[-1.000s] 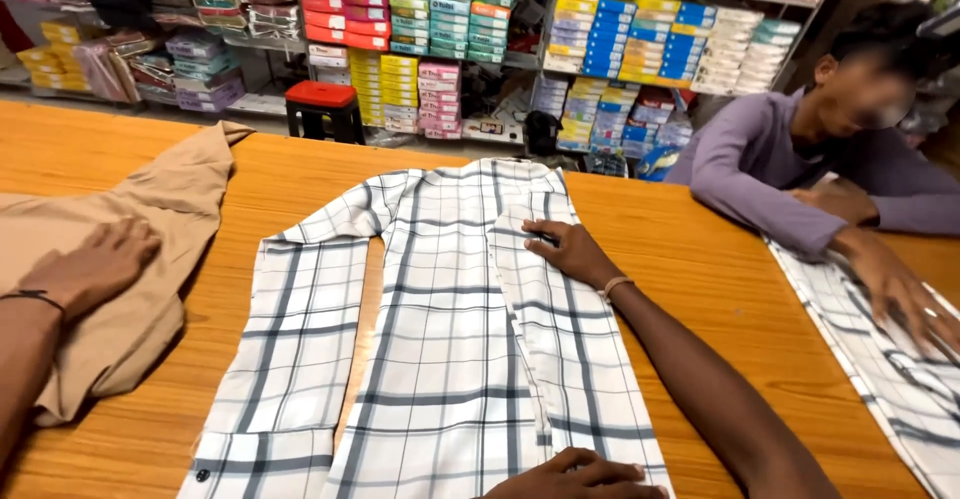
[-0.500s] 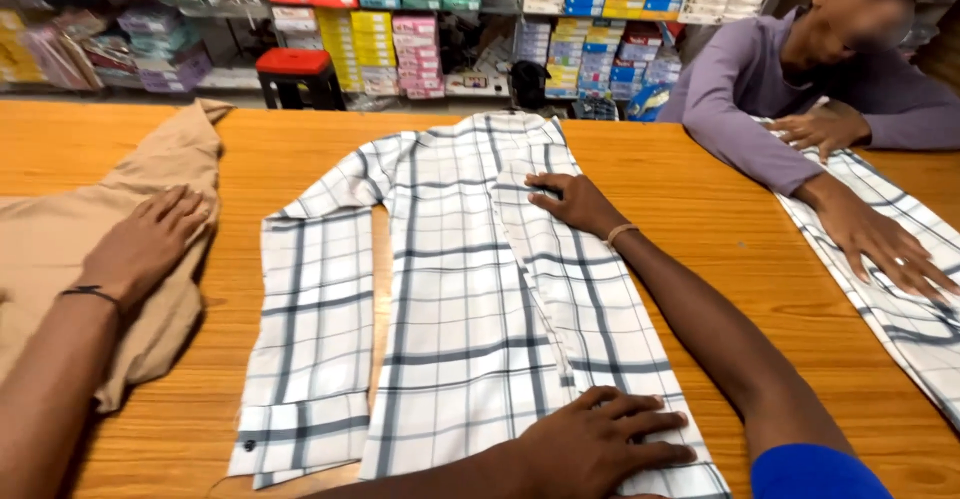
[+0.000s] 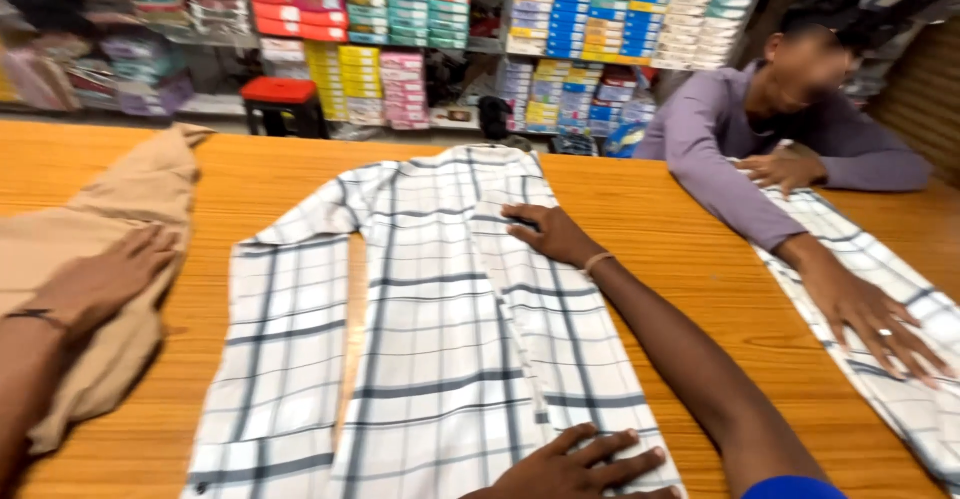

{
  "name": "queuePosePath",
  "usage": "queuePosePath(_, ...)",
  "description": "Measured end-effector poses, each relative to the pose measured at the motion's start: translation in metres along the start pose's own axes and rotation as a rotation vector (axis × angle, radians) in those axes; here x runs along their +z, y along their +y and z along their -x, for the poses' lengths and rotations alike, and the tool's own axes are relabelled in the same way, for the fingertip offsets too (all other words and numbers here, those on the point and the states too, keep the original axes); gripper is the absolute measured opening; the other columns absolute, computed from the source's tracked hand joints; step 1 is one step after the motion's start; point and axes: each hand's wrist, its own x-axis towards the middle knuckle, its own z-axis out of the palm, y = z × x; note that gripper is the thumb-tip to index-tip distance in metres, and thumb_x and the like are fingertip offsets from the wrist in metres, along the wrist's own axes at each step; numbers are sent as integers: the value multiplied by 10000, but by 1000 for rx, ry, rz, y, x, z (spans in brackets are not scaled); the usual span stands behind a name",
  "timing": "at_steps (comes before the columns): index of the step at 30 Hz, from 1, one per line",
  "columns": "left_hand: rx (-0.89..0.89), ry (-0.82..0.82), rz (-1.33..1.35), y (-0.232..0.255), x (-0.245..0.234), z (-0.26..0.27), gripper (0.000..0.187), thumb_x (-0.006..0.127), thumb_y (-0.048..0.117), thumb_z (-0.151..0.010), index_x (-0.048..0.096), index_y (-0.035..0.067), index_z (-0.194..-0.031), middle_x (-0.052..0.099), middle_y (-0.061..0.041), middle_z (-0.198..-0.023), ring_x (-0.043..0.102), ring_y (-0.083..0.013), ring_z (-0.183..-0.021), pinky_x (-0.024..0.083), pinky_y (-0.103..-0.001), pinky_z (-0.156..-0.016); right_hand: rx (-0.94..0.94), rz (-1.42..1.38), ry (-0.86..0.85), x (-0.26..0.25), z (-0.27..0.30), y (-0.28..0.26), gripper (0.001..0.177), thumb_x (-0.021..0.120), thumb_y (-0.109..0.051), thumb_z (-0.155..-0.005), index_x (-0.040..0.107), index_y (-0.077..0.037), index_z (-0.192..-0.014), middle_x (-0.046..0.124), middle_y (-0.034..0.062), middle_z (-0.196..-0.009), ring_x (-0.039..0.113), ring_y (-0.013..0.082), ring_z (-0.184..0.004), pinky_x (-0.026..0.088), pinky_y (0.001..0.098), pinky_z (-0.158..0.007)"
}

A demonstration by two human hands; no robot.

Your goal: The recorder folds a white and black checkered shirt on a wooden table.

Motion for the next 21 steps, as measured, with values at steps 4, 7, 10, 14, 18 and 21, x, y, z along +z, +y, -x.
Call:
queuePosePath(4, -107, -74, 29, 1, 6, -5, 546, 298, 349, -1159, 203, 329, -1696, 272, -16, -1761, 312, -288, -1605, 310, -576, -1259, -26, -46, -29, -3, 3, -9, 446, 664, -379, -991, 659, -165, -1382, 676, 69, -1397, 610, 258, -1327, 481, 395, -1095)
queuePosePath(7, -134, -68, 50, -5, 13, -1, 530, 269, 343, -1162, 204, 313, -1687, 297, -4, -1773, 322, -275, -1622, 320, -584, -1263, 5, -69, -23, -6, -3, -12, 453, 670, -387, -973, 669, -166, -1369, 687, 63, -1381, 625, 254, -1315, 483, 387, -1096)
queuePosePath(10, -115, -86, -40, 12, 0, -3, 505, 258, 342, -1164, 241, 353, -1669, 309, -11, -1794, 328, -287, -1621, 348, -568, -1240, 33, -106, -6, -4, 1, -7, 450, 680, -387, -963, 686, -144, -1341, 694, 62, -1373, 644, 249, -1296, 492, 384, -1090)
queuePosePath(14, -104, -108, -85, 24, -23, -9, 558, 312, 441, -1095, 237, 367, -1642, 316, -61, -1712, 338, -330, -1554, 325, -573, -1201, 34, -167, 2, -5, -1, -8, 436, 694, -372, -958, 697, -113, -1307, 698, 55, -1378, 661, 233, -1283, 507, 379, -1079)
queuePosePath(18, -93, -85, -98, 22, -12, -6, 549, 312, 430, -1119, 239, 365, -1660, 323, -61, -1721, 354, -331, -1561, 329, -565, -1218, 47, -144, -16, -5, 0, -11, 427, 699, -357, -955, 698, -123, -1312, 696, 51, -1376, 664, 225, -1272, 505, 372, -1080)
queuePosePath(21, -99, -76, -149, 19, -6, -5, 544, 300, 408, -1148, 242, 388, -1689, 334, -50, -1744, 380, -313, -1567, 346, -546, -1237, 29, -142, -3, -5, -3, -7, 406, 713, -346, -955, 713, -118, -1291, 695, 53, -1381, 650, 225, -1289, 498, 372, -1087)
